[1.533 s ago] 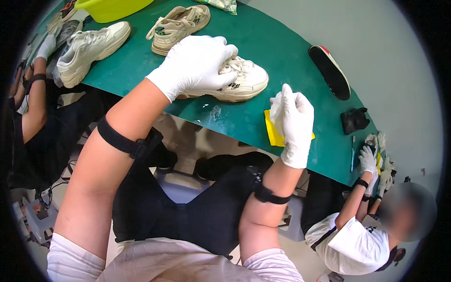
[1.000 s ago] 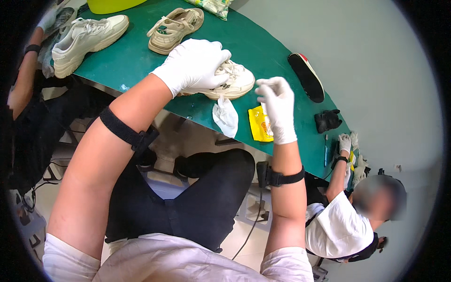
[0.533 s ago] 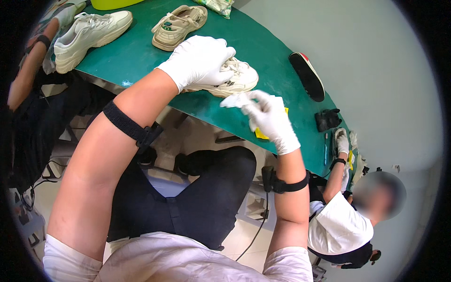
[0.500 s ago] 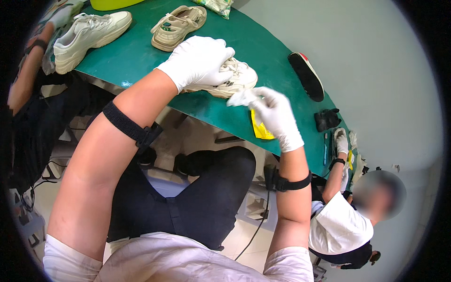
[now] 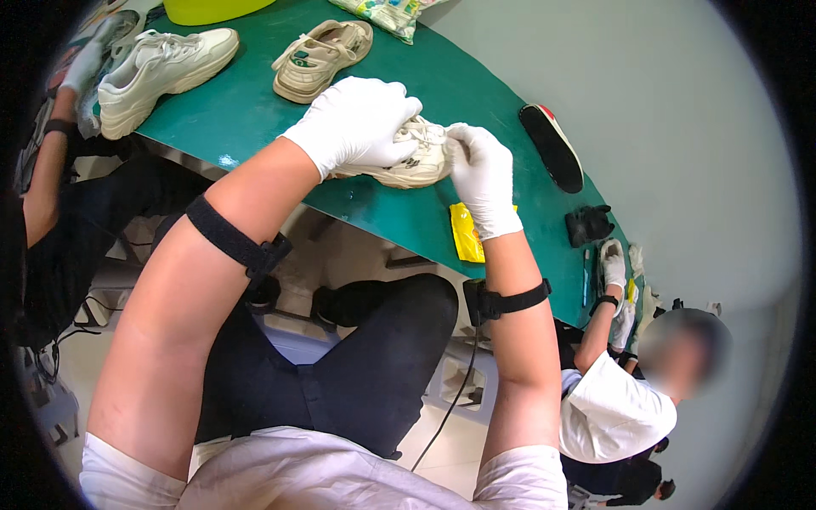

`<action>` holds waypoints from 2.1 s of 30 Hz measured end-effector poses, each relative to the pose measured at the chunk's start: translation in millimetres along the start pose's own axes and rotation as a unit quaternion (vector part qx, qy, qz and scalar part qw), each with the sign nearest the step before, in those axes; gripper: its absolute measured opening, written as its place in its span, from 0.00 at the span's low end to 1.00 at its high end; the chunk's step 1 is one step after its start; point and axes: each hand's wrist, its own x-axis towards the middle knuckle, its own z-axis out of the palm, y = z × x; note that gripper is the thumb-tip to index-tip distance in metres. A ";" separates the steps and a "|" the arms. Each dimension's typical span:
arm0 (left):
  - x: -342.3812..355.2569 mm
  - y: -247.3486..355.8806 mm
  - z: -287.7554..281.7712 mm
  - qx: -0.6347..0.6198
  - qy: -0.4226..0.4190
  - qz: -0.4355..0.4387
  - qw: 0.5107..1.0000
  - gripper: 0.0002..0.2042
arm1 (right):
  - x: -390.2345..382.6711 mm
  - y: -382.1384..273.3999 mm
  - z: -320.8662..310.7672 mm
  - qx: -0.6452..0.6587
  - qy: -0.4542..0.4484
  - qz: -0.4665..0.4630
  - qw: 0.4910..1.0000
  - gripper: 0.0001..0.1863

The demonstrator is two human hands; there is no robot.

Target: Clean shoes using wet wipes and a bowl of water.

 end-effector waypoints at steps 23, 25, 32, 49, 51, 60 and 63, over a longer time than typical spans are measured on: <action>6.5 -1.3 -2.0 0.009 -0.026 -0.004 1.000 0.25 | -41.1 -26.9 8.9 -0.228 -0.079 -0.023 0.970 0.05; 7.2 1.4 -6.9 0.003 -0.051 -0.002 0.999 0.26 | -41.8 -13.3 10.2 -0.186 -0.051 -0.034 0.981 0.05; 11.3 1.8 3.5 0.028 -0.027 0.015 0.999 0.27 | -1.5 18.5 12.5 -0.170 -0.028 0.031 0.985 0.05; 6.0 -8.4 -6.0 -0.023 -0.044 0.019 0.999 0.24 | -4.0 -5.3 0.7 -0.073 -0.145 0.067 0.984 0.09; 8.0 -7.4 -3.4 -0.020 -0.038 0.028 0.999 0.24 | 0.8 1.5 6.4 -0.147 -0.124 0.042 0.980 0.08; 13.5 4.6 -4.3 -0.004 -0.059 -0.001 0.998 0.24 | 19.4 3.4 2.3 -0.110 -0.188 0.162 0.962 0.09; 13.3 5.9 -6.5 -0.014 -0.059 -0.009 0.998 0.26 | 13.2 -7.0 -14.8 -0.071 -0.234 0.179 0.953 0.11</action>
